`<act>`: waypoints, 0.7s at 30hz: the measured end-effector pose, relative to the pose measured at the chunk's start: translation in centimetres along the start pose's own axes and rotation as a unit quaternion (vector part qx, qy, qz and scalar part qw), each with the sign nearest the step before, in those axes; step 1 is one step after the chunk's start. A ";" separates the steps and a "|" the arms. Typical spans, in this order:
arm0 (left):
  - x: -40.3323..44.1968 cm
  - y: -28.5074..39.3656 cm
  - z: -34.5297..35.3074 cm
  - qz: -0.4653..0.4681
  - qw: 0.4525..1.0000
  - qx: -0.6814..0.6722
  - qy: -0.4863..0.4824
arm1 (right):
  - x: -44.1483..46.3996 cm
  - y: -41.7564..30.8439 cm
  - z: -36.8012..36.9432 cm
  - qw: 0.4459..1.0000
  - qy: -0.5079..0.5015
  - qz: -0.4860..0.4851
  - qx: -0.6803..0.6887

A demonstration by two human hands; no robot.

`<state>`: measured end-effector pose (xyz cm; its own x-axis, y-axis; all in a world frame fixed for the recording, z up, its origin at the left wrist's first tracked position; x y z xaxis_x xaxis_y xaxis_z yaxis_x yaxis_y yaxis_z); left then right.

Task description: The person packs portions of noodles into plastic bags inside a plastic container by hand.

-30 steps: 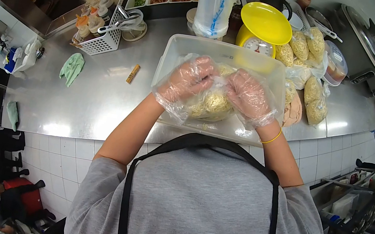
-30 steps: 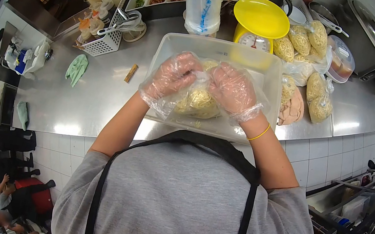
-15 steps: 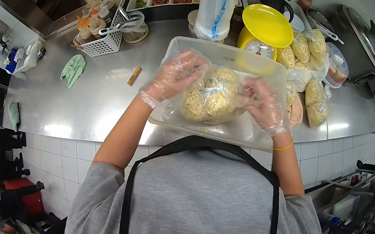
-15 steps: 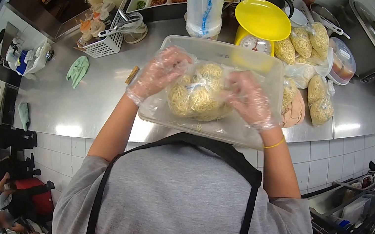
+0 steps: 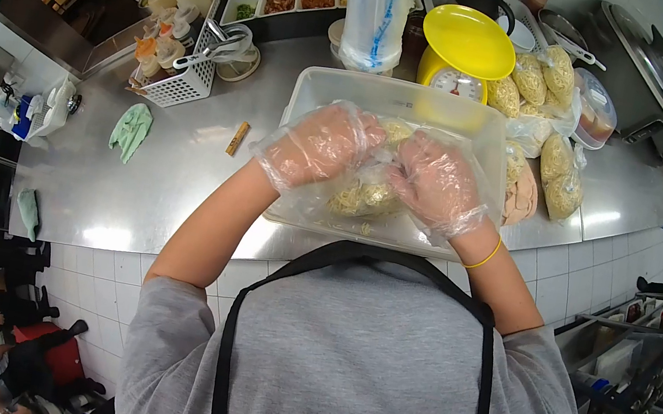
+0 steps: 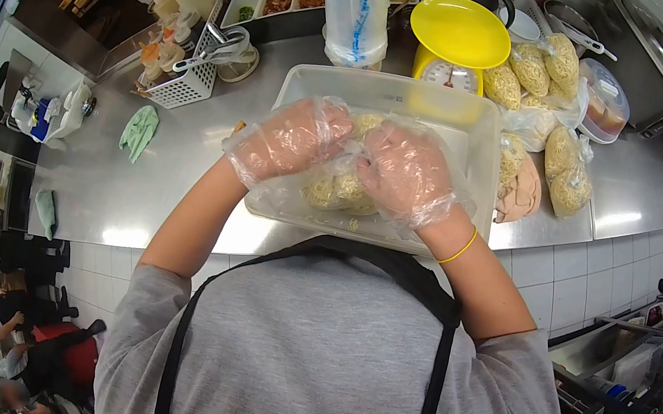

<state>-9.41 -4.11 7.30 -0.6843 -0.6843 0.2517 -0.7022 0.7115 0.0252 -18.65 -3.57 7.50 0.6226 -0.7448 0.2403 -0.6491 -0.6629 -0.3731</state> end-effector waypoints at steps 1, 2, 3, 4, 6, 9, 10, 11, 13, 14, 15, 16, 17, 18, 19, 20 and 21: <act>0.1 0.0 -0.1 -0.001 1.000 0.001 0.000 | -0.1 -0.2 0.2 0.999 0.028 -0.041 -0.018; 0.2 0.2 0.1 0.005 1.000 -0.001 -0.023 | -0.2 -0.7 0.1 0.995 0.055 -0.080 -0.036; 0.3 0.4 0.3 0.011 0.999 -0.004 -0.046 | -0.1 -0.7 -0.1 0.995 0.055 -0.081 -0.037; 0.3 0.4 0.3 0.012 0.999 -0.004 -0.045 | -0.1 -0.9 -0.1 0.994 0.045 -0.090 -0.047; 0.4 0.4 0.5 0.015 0.998 0.000 -0.057 | -0.1 -1.1 -0.2 0.993 0.037 -0.097 -0.058; 0.2 0.2 0.7 0.018 0.999 -0.017 -0.030 | -0.3 -1.1 -0.2 0.995 0.032 -0.094 -0.021; 0.2 0.1 0.9 0.018 0.999 -0.018 -0.030 | -0.4 -1.1 -0.3 0.994 0.031 -0.101 -0.012; 0.2 0.0 0.9 0.023 0.999 -0.018 -0.012 | -0.5 -1.2 -0.3 0.994 0.030 -0.108 -0.002; -0.1 0.0 0.9 0.027 0.999 -0.018 0.005 | -0.6 -0.6 0.3 0.994 0.039 -0.101 -0.003; -0.4 -0.1 0.6 0.015 1.000 -0.008 0.027 | -0.7 -0.2 0.4 0.994 0.048 -0.095 -0.006; -0.6 -0.2 0.2 0.004 0.999 0.004 0.050 | -0.8 0.1 0.0 0.994 0.049 -0.096 -0.007; -0.8 -0.1 0.0 0.005 0.999 0.006 0.051 | -0.8 1.2 -0.2 0.994 0.016 -0.071 0.076; -1.3 -0.4 -0.1 -0.034 0.998 -0.036 0.042 | -1.0 2.4 -0.3 0.986 -0.018 -0.048 0.159; -1.9 -0.7 -0.3 -0.075 0.994 -0.077 0.033 | -1.4 3.4 -0.5 0.986 -0.017 -0.051 0.159; -2.3 0.0 -0.6 -0.078 0.994 -0.075 0.034 | -2.2 5.9 0.2 0.982 -0.040 0.026 0.185; -2.7 0.9 -1.1 -0.097 0.992 -0.064 0.047 | -3.2 8.4 1.3 0.970 -0.064 0.103 0.211; -3.0 1.6 -1.5 -0.116 0.990 -0.054 0.060 | -4.2 9.9 2.3 0.970 -0.066 0.099 0.212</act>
Point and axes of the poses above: each hand's wrist, its own x-axis towards the middle knuckle, its own z-axis out of the palm, y = z × x, the point moved 8 cm from there along x, towards the middle knuckle, and after that the axes turned 6 degrees about x, right-handed, at the moved point
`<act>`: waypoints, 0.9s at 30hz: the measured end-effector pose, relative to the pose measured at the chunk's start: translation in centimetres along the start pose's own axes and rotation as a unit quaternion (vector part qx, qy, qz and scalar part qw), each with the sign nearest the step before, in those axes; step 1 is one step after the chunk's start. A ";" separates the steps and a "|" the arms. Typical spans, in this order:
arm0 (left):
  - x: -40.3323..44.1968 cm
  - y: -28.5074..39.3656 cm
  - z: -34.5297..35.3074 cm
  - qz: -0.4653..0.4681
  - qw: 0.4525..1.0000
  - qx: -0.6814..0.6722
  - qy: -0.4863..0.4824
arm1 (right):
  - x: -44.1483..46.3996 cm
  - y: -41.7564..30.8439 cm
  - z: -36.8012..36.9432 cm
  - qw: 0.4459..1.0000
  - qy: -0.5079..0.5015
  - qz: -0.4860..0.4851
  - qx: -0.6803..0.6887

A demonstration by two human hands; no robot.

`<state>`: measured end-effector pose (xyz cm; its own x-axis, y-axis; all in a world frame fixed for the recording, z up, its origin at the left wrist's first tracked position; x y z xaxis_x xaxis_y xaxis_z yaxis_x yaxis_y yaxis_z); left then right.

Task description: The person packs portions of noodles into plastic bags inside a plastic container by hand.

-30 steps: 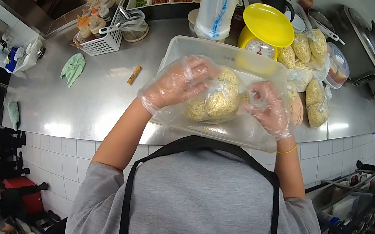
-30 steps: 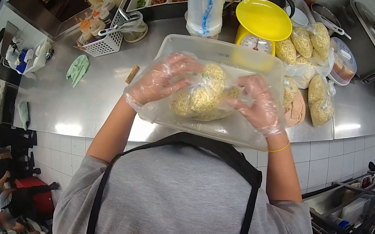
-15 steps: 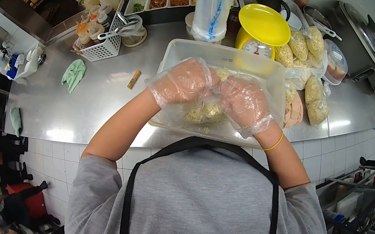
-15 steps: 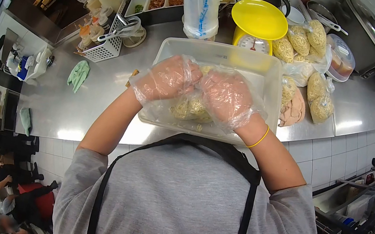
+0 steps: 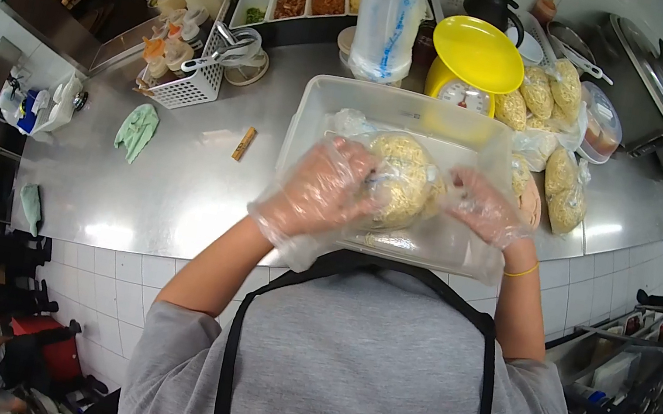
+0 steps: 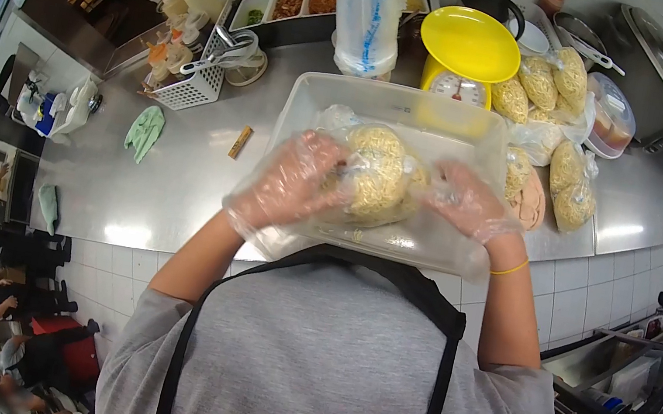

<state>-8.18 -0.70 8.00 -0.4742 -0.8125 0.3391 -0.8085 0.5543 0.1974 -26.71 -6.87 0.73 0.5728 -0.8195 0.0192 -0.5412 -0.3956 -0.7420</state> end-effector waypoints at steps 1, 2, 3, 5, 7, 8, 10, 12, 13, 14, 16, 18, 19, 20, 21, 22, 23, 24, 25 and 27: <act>-0.2 0.4 0.2 -0.016 1.000 -0.004 -0.006 | -0.6 2.3 1.7 0.997 -0.075 0.002 0.005; -0.2 1.0 0.3 -0.020 1.000 -0.003 -0.006 | -1.3 3.3 3.3 0.989 -0.149 0.005 0.009; -0.2 1.1 0.7 -0.054 0.998 -0.001 -0.028 | -1.4 2.7 3.9 0.988 -0.152 0.003 0.008; 0.0 0.9 1.3 -0.114 0.991 -0.013 -0.063 | -1.9 3.0 6.4 0.963 -0.231 0.137 0.009; 0.1 1.1 1.8 -0.119 0.992 -0.037 -0.036 | -1.6 2.5 7.2 0.972 -0.198 0.111 0.062; 0.1 1.0 1.9 -0.124 0.990 -0.062 -0.009 | -1.2 2.3 7.3 0.976 -0.165 0.086 0.116; -0.1 0.6 2.5 -0.124 0.986 -0.108 0.017 | -0.9 2.4 7.6 0.981 -0.146 0.057 0.118; 0.0 0.6 2.5 -0.121 0.979 -0.157 0.039 | -0.8 1.4 7.1 0.985 -0.124 0.032 0.120; -0.2 -0.1 2.4 -0.159 0.968 -0.187 0.048 | -0.7 0.7 6.7 0.973 -0.122 0.072 0.182; -0.4 -0.9 2.3 -0.197 0.955 -0.215 0.055 | -0.5 0.4 6.8 0.965 -0.117 0.093 0.214; -0.5 -1.6 1.8 -0.206 0.947 -0.231 0.086 | -0.1 0.3 7.0 0.946 -0.110 0.128 0.276; -1.1 -3.0 1.6 -0.217 0.938 -0.245 0.117 | 0.8 0.2 7.8 0.935 -0.105 0.141 0.309; -1.7 -4.3 1.6 -0.221 0.922 -0.275 0.157 | 1.6 -1.1 7.6 0.959 -0.084 0.054 0.267; -2.3 -5.4 1.3 -0.225 0.905 -0.304 0.196 | 2.2 -2.4 7.4 0.973 -0.063 -0.033 0.221; -2.6 -5.9 1.2 -0.223 0.906 -0.303 0.193 | 2.7 -2.4 7.8 0.972 -0.060 -0.032 0.223; -3.2 -6.9 1.1 -0.248 0.875 -0.351 0.222 | 3.1 -2.3 8.4 0.968 -0.071 -0.028 0.239; -3.8 -7.8 1.0 -0.272 0.840 -0.397 0.250 | 3.3 -2.3 8.9 0.963 -0.084 -0.024 0.254; -4.0 -8.1 0.5 -0.272 0.840 -0.398 0.249 | 3.4 -2.2 9.2 0.963 -0.083 -0.023 0.255; -4.2 -8.5 0.6 -0.298 0.837 -0.411 0.206 | 3.5 -2.8 9.3 0.971 -0.073 -0.061 0.219; -4.2 -8.4 0.3 -0.326 0.831 -0.420 0.165 | 3.5 -3.7 9.1 0.975 -0.065 -0.103 0.184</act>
Point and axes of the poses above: each hand's wrist, its own x-axis towards the middle knuckle, its own z-axis out of the palm, y = z × x, the point moved 8 cm from there along x, towards the middle knuckle, and after that the axes turned 6 degrees about x, right-handed, at the moved point
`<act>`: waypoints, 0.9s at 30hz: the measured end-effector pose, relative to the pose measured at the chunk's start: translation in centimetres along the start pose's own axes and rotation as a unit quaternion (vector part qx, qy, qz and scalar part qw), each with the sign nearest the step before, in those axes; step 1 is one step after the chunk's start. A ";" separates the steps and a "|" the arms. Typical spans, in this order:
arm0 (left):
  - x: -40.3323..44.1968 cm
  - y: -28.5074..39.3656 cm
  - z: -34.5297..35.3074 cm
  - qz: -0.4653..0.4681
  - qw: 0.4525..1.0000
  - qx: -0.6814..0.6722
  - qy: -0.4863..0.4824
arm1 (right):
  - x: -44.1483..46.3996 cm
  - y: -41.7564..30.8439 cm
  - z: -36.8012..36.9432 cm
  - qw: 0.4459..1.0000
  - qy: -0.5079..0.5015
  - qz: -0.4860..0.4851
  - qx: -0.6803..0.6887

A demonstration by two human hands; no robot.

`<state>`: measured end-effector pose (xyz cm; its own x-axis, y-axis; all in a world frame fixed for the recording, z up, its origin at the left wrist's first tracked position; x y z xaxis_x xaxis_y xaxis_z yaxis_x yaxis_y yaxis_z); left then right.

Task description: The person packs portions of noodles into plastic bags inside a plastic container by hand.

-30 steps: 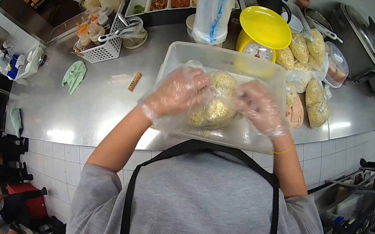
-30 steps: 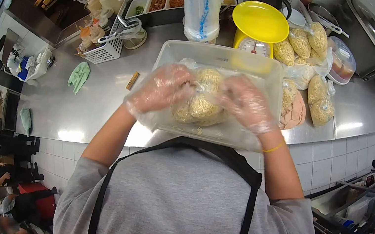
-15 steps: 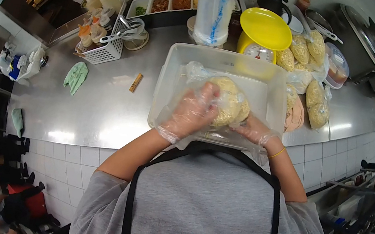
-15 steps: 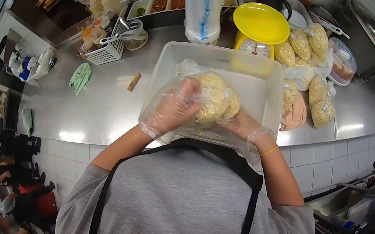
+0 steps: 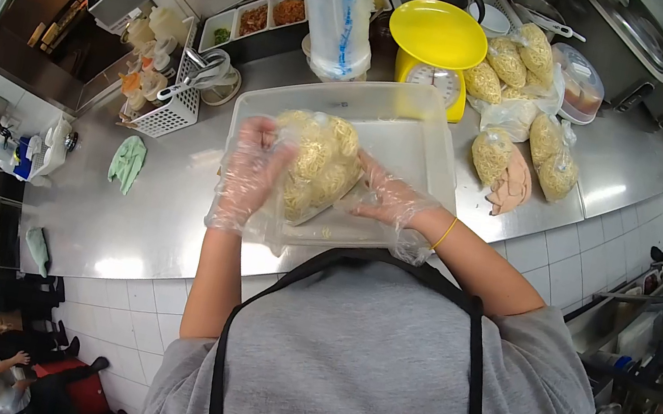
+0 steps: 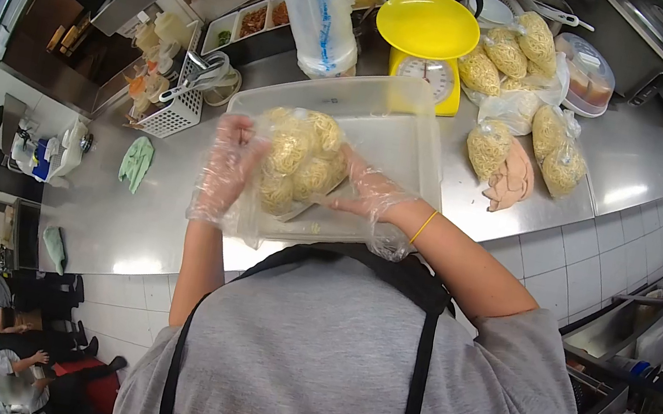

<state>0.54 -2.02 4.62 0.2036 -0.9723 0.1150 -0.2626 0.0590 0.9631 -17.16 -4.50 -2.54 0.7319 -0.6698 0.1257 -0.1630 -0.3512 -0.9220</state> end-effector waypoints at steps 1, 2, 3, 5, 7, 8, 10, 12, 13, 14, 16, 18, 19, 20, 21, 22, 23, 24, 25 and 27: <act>-0.3 1.6 0.6 0.064 0.988 0.142 -0.017 | -0.4 0.6 0.6 0.993 -0.071 0.073 -0.062; -0.7 3.1 1.5 0.125 0.951 0.280 -0.033 | -1.0 1.4 1.2 0.971 -0.141 0.145 -0.125; -0.9 4.0 1.8 0.123 0.951 0.281 -0.030 | -0.9 1.1 1.2 0.971 -0.145 0.143 -0.126; -1.4 4.9 4.4 0.154 0.852 0.486 -0.119 | -1.0 0.8 1.2 0.973 -0.153 0.148 -0.091; 0.6 3.2 3.1 0.126 0.914 0.368 -0.119 | -1.2 2.4 1.4 0.980 -0.134 0.123 -0.076; 1.7 1.8 2.2 0.092 0.958 0.244 -0.121 | -1.2 3.0 1.4 0.987 -0.117 0.098 -0.058; 3.2 -2.5 0.1 -0.063 0.983 0.128 -0.113 | -1.3 3.3 1.3 0.977 -0.123 0.173 -0.001; 2.5 -5.2 -0.7 -0.217 0.971 0.008 -0.096 | -1.4 2.9 1.7 0.959 -0.132 0.244 0.057; 1.6 -4.9 -0.3 -0.237 0.963 0.046 -0.122 | -2.0 2.2 2.6 0.926 -0.143 0.289 0.195; 0.9 -4.8 0.0 -0.255 0.952 0.082 -0.148 | -2.3 1.6 3.6 0.873 -0.150 0.329 0.327; 0.8 -5.8 0.5 -0.227 0.957 0.058 -0.171 | -1.1 1.4 5.2 0.856 -0.132 0.318 0.387; -0.6 -5.6 1.0 -0.202 0.961 0.031 -0.188 | -0.9 0.9 6.4 0.833 -0.121 0.309 0.443; -1.6 -4.1 1.3 -0.171 0.968 0.048 -0.178 | -0.9 0.7 6.6 0.800 -0.088 0.305 0.510; -2.2 -3.0 1.7 -0.140 0.974 0.065 -0.167 | -0.8 0.6 6.5 0.760 -0.055 0.299 0.574; -2.9 -3.1 2.0 -0.142 0.974 0.064 -0.162 | -0.8 0.3 6.4 0.760 -0.060 0.301 0.572; -3.3 -2.8 2.0 -0.102 0.973 0.152 -0.140 | -0.8 -0.6 6.0 0.745 -0.057 0.278 0.604; -3.6 -2.4 2.0 -0.062 0.962 0.239 -0.118 | -0.7 -1.6 5.6 0.727 -0.053 0.255 0.635; -3.7 -1.8 2.3 -0.047 0.965 0.224 -0.128 | -0.8 -2.0 5.5 0.721 -0.031 0.269 0.637; -3.9 -1.9 2.2 -0.050 0.966 0.223 -0.125 | -0.9 -2.0 5.9 0.721 -0.034 0.272 0.636; -3.9 -1.2 2.2 -0.002 0.957 0.265 -0.116 | -0.5 -1.8 5.2 0.762 -0.010 0.245 0.599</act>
Point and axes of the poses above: each hand's wrist, its own x-axis towards the middle knuckle, its own z-axis out of the palm, y = z × x, the point moved 8 cm from there along x, towards the middle knuckle, and after that the axes turned 6 degrees about x, right-handed, at the moved point
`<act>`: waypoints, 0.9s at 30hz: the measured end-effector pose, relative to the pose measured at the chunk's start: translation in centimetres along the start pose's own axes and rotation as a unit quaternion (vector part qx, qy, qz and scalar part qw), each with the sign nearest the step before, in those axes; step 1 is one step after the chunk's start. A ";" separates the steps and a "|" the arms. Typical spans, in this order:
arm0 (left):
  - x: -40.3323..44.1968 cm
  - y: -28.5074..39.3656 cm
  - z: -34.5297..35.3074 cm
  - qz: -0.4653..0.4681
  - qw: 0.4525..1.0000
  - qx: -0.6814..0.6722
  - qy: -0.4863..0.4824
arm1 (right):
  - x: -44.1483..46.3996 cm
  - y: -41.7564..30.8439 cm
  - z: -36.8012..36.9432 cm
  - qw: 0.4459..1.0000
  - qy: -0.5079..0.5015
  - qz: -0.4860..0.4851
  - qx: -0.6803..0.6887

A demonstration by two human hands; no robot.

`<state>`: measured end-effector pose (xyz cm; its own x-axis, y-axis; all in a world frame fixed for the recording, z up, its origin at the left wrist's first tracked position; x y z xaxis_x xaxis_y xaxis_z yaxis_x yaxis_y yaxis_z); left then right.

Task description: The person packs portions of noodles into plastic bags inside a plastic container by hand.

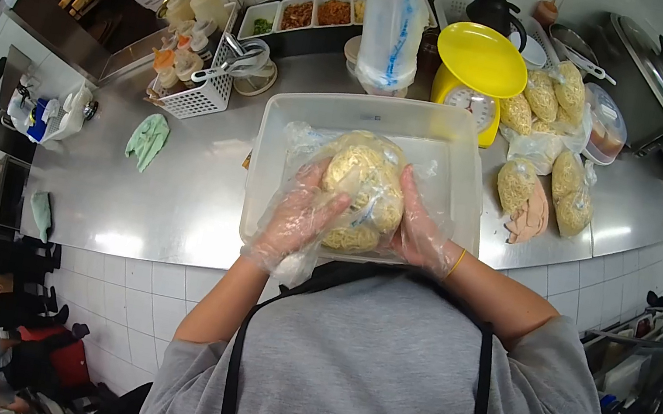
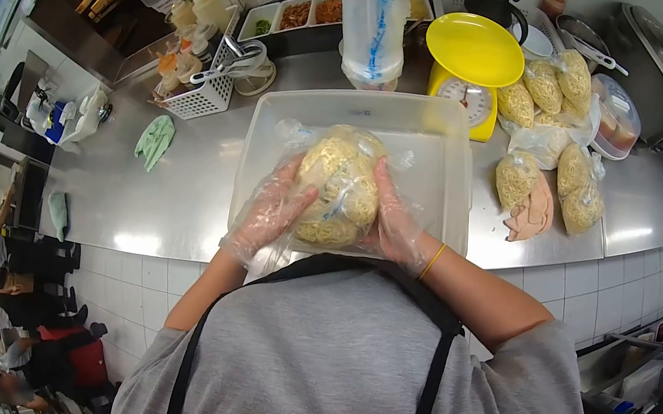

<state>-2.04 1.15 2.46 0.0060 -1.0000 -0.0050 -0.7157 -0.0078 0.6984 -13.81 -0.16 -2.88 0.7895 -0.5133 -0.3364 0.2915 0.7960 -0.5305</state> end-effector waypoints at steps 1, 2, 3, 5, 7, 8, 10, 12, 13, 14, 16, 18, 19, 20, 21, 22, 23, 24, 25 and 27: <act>-0.2 0.1 -0.1 0.003 1.000 -0.003 -0.002 | 0.1 -0.2 -0.2 1.000 0.004 -0.002 0.000; -0.7 0.2 -0.8 0.014 0.999 -0.025 0.024 | 0.4 -0.2 -0.5 0.998 0.025 0.007 -0.050; -1.0 0.5 -1.5 0.027 0.997 -0.047 0.049 | 0.7 -0.3 -0.9 0.994 0.046 0.014 -0.098; -1.9 1.8 -2.9 -0.013 0.990 -0.133 0.048 | 0.8 -2.1 0.6 0.984 0.070 -0.009 -0.163; -2.3 0.7 -3.9 -0.071 0.969 -0.224 0.069 | 0.7 -4.2 2.6 0.969 0.091 -0.031 -0.226; -2.3 -0.2 -4.6 -0.081 0.965 -0.233 0.085 | 0.8 -4.8 4.0 0.964 0.062 -0.012 -0.258; -1.8 -2.3 -5.9 -0.057 0.965 -0.212 0.143 | 1.9 -4.7 5.1 0.957 0.036 0.004 -0.287; -1.6 -2.3 -6.9 -0.032 0.960 -0.190 0.204 | 4.3 -2.3 5.1 0.938 -0.064 0.049 -0.337; -1.5 -0.8 -7.6 -0.005 0.973 -0.016 0.229 | 5.4 -1.6 4.4 0.939 -0.062 0.045 -0.336; -1.5 0.6 -7.8 0.022 0.955 0.158 0.249 | 6.4 -1.5 4.1 0.895 -0.076 -0.026 -0.440; -1.0 1.0 -6.0 0.043 0.939 0.267 0.213 | 6.1 -2.4 4.6 0.835 -0.084 -0.099 -0.534; -0.6 1.0 -4.2 0.065 0.910 0.372 0.173 | 5.2 -1.7 3.5 0.879 -0.073 -0.002 -0.471; -0.5 0.8 -3.9 0.061 0.899 0.397 0.175 | 4.6 -2.2 3.1 0.881 -0.068 -0.005 -0.468; -0.3 0.8 -3.7 0.057 0.887 0.422 0.178 | 3.8 -3.5 2.7 0.849 -0.060 -0.058 -0.522; -0.2 0.8 -3.5 0.062 0.888 0.421 0.175 | 2.8 -4.9 2.1 0.810 -0.052 -0.109 -0.574; -0.2 0.7 -3.7 0.069 0.889 0.414 0.183 | 1.8 -6.9 1.6 0.793 -0.036 -0.189 -0.577; -0.4 0.8 -3.8 0.075 0.890 0.408 0.190 | 0.5 -9.0 0.9 0.771 -0.021 -0.268 -0.577; -0.5 1.0 -3.6 0.079 0.891 0.407 0.187 | -1.5 -11.4 0.0 0.777 0.036 -0.286 -0.559; -0.8 1.3 -3.9 0.075 0.900 0.381 0.199 | -4.1 -14.0 -0.7 0.780 0.093 -0.304 -0.539; -1.4 2.3 -4.3 0.075 0.908 0.355 0.208 | -8.7 -18.5 -3.3 0.726 0.168 -0.397 -0.536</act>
<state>-0.68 2.54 7.11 0.0277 -0.9045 0.4256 -0.9994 -0.0163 0.0305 -27.84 -11.51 7.23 0.3740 -0.8664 0.3310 -0.1475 -0.4080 -0.9010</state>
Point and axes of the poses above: each hand's wrist, its own x-axis towards the middle knuckle, its own z-axis out of the palm, y = z × x, the point moved 8 cm from there along x, towards the middle knuckle, and after that the axes turned 6 degrees about x, right-handed, at the moved point
